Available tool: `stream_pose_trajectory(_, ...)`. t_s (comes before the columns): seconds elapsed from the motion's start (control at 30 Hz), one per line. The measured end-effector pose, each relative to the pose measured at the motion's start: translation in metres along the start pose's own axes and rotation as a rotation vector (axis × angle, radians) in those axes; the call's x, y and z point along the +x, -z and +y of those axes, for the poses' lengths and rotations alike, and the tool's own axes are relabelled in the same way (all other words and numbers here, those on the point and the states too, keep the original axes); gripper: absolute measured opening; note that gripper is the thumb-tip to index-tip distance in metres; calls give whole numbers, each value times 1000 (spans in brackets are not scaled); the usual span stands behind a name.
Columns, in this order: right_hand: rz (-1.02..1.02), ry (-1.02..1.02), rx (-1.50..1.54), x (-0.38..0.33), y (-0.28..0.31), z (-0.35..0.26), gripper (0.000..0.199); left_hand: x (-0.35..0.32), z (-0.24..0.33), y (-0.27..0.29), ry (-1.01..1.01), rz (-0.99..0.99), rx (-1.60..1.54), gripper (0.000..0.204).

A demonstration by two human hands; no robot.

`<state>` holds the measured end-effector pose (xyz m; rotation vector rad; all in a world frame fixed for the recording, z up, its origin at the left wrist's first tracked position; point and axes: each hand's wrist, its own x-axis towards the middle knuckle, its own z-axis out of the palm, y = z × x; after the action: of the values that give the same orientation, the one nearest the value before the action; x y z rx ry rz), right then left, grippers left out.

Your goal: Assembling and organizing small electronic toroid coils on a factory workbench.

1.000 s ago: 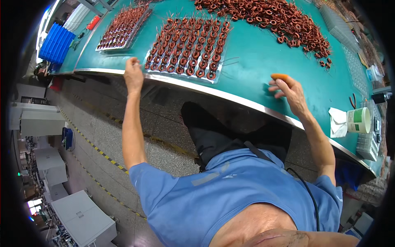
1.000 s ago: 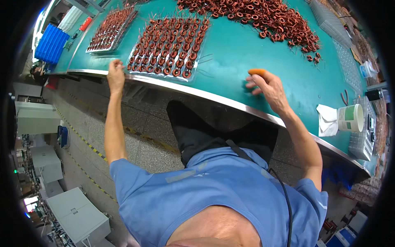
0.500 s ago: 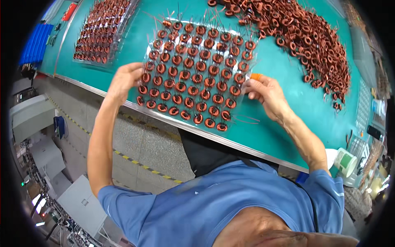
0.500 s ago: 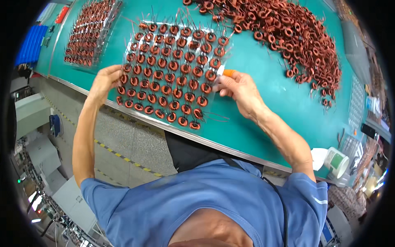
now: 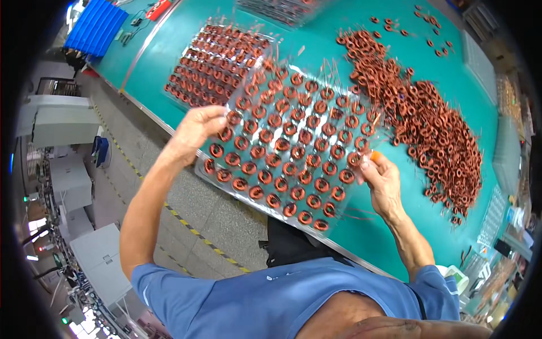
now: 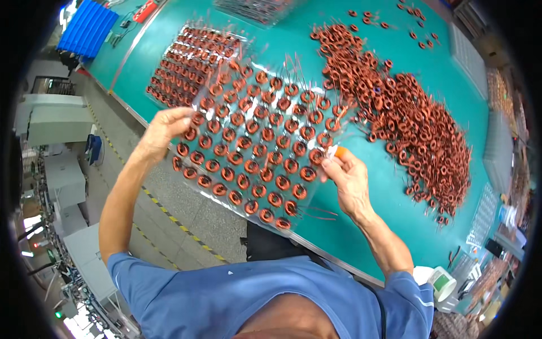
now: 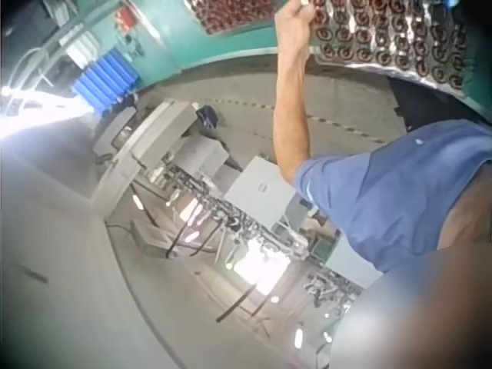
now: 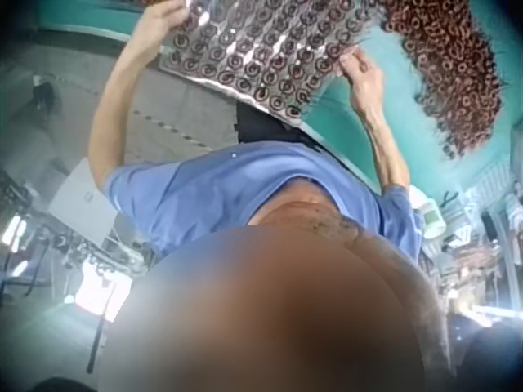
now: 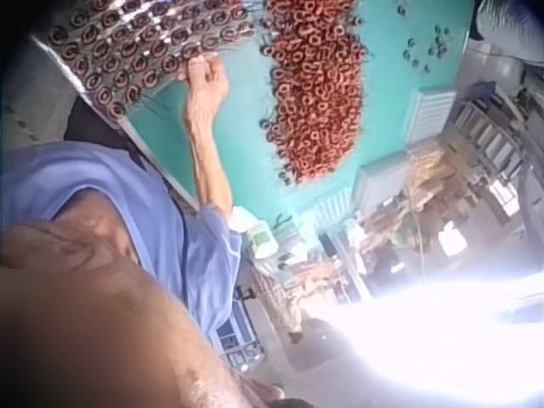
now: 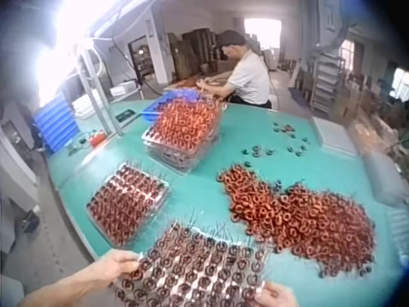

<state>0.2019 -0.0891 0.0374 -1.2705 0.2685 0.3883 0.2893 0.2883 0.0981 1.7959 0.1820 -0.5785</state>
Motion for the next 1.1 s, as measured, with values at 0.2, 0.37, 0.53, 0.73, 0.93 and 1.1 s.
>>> stream_pose_trajectory(0.2,-85,204,3,112,-114,-14,25,59,34,143,-70,45,253,36)
stream_pose_trajectory(0.37,-38,247,-86,204,-192,-10,19,139,16,235,-21,243,441,30)
stream_pose_trajectory(0.53,-28,294,-272,246,-204,-6,25,182,-19,265,4,388,396,29)
stream_pose_trajectory(0.73,-104,245,-495,251,-190,-7,30,200,-52,256,-9,403,367,30)
stream_pose_trajectory(0.93,-227,202,-645,248,-192,-12,38,165,-60,266,-246,703,411,28)
stream_pose_trajectory(1.1,-177,319,-795,233,-119,-12,34,97,-17,160,-688,963,352,22)
